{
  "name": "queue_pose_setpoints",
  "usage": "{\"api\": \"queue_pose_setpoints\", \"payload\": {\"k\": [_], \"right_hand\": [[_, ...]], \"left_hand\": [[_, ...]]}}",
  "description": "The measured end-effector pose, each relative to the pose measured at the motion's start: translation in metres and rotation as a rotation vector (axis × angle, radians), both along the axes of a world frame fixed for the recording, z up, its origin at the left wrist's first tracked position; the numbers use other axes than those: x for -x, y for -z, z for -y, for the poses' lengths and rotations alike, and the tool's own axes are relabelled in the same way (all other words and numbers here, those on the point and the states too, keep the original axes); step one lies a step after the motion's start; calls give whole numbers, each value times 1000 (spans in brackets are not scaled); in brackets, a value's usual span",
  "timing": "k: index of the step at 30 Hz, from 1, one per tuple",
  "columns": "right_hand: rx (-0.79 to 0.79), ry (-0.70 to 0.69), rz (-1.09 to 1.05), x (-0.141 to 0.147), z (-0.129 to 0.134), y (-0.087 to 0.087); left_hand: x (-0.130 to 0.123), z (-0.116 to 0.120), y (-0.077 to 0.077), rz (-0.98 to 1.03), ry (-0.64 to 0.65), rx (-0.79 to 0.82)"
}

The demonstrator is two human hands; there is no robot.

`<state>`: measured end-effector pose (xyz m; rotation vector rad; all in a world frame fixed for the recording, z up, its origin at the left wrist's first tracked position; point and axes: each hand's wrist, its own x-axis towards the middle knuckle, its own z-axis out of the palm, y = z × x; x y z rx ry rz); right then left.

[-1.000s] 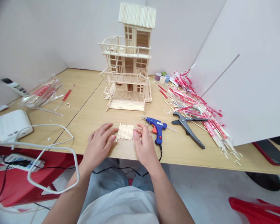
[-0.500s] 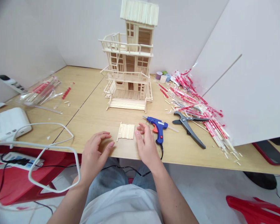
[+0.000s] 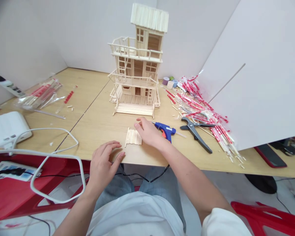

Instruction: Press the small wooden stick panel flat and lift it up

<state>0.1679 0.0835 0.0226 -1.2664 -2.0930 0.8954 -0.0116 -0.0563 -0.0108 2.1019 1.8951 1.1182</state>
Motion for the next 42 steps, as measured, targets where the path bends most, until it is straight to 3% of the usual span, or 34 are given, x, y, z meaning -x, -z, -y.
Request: {"api": "queue_pose_setpoints", "payload": {"k": [5,13,18,22,29,36,39,42], "right_hand": [[99,-62,13,9,-12,-3],[183,-97,47,7,-13,-2],[120,-117,19,9,-14,0],[224,-203,-53,13,-14,1],[358,-254,-48,14,-4,-6],[394,-297,7,11,8,-16],[406,-325,22,10,13,-19],[410,-352,14,9,17,-19]], "left_hand": [[2,12,5,161,61,-40],[11,44,26,502,146,-141],[8,63,45,714,152,-81],[3,71,55,785,106,26],[-4,69,48,823,23,244],[-14,56,42,991,51,422],[-19,52,42,1193,72,496],[-25,51,36,1535,92,638]]}}
